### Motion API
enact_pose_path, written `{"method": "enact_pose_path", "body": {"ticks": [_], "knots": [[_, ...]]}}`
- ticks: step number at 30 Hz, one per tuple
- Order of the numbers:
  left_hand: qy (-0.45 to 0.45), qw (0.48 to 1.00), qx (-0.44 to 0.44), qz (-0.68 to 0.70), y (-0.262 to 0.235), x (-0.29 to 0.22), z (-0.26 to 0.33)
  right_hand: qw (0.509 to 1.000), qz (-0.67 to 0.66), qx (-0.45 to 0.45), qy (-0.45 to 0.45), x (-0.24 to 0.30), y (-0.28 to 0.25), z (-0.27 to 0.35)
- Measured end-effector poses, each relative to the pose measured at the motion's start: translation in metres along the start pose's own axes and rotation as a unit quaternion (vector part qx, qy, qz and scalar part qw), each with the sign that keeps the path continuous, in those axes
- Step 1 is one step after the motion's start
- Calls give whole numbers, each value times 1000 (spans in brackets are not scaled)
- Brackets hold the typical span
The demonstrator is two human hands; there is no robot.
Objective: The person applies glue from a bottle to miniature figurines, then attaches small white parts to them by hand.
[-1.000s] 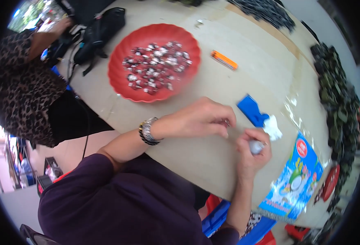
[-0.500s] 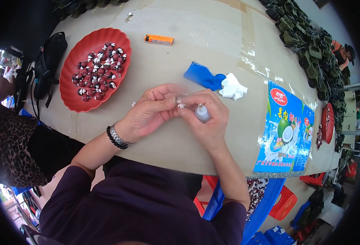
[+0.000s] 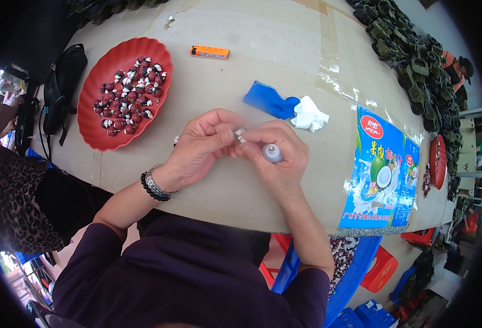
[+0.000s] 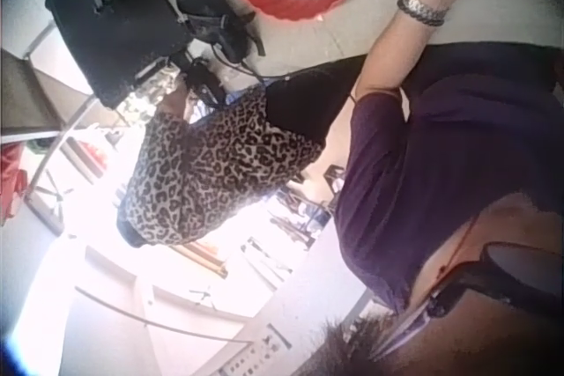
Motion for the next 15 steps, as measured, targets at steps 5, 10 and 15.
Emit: {"method": "enact_pose_path", "body": {"ticks": [5, 10, 15], "knots": [[5, 999, -7, -37, 2, 1, 0, 1000, 3, -10, 8, -1, -2, 1], [12, 999, -6, -42, 0, 2, 1, 1000, -5, -6, 8, -3, -2, 1], [49, 994, -4, -97, 5, 1, 1, 987, -113, 15, 114, -14, -9, 4]]}}
Point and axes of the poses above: each hand's wrist, its own z-axis away from the middle knuckle, its own y-axis out of the palm, x = y × z, the point moved 2 cm from there along -z, towards the middle knuckle, and after that the axes turned 7 degrees about -y, right-handed, at the moved point
